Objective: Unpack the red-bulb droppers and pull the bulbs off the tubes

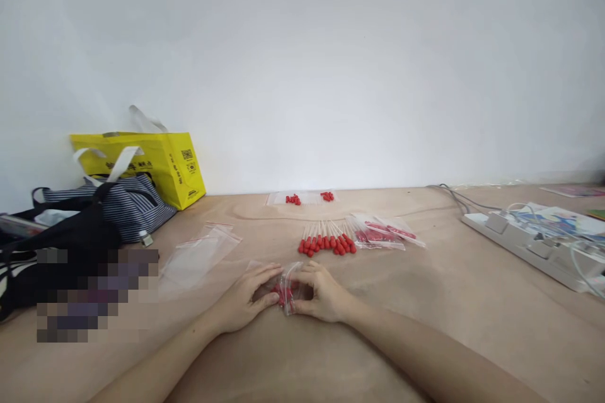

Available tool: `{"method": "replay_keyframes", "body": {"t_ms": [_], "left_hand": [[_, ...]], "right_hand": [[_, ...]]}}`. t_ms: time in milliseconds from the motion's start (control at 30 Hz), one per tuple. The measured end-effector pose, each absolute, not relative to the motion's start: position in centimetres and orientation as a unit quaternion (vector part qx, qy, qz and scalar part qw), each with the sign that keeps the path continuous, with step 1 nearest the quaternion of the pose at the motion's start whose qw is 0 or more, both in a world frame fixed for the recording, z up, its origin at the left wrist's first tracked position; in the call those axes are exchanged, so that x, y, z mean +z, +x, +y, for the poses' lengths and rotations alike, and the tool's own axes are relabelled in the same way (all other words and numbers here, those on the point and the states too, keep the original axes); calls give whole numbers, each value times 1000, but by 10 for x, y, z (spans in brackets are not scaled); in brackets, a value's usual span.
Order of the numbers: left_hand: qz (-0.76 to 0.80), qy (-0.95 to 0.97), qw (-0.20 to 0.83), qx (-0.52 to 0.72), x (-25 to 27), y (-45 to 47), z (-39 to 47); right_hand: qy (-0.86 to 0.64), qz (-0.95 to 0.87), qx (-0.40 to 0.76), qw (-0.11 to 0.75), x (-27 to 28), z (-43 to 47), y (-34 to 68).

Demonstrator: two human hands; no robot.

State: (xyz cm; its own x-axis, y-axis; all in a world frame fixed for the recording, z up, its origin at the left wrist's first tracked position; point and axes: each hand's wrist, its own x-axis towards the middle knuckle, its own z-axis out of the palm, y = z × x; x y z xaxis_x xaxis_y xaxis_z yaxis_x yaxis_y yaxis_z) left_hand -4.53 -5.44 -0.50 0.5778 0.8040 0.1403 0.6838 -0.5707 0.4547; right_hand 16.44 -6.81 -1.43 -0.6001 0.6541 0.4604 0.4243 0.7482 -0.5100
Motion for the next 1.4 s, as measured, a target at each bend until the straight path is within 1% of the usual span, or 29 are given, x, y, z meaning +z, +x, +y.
{"method": "replay_keyframes", "body": {"t_ms": [167,300,400,500,700,967,1067,1267,1400], "left_hand": [[433,864,182,183,-9,-43,-55],[430,861,201,182,-6,-43,-55],[408,867,216,186,-1,-44,-56],[400,867,224,196,2,-45,-58],[451,852,177,200,-3,-44,-58],[441,855,173,213,-10,-45,-55],[442,853,175,217,-10,-47,-53],[467,830,186,243,-8,-44,-52],[475,820,195,254,-8,-43,-52]], "right_hand": [[-389,-873,128,265,-10,-73,154],[-388,-888,69,238,-9,-74,150],[-356,-899,57,250,-10,-73,153],[-333,-901,73,266,-13,-71,159],[-332,-895,106,278,-15,-65,162],[-347,-897,25,275,-19,-64,154],[-344,-891,42,292,-20,-63,156],[-278,-885,171,331,-16,-59,163],[-291,-881,160,337,-19,-57,161]]}}
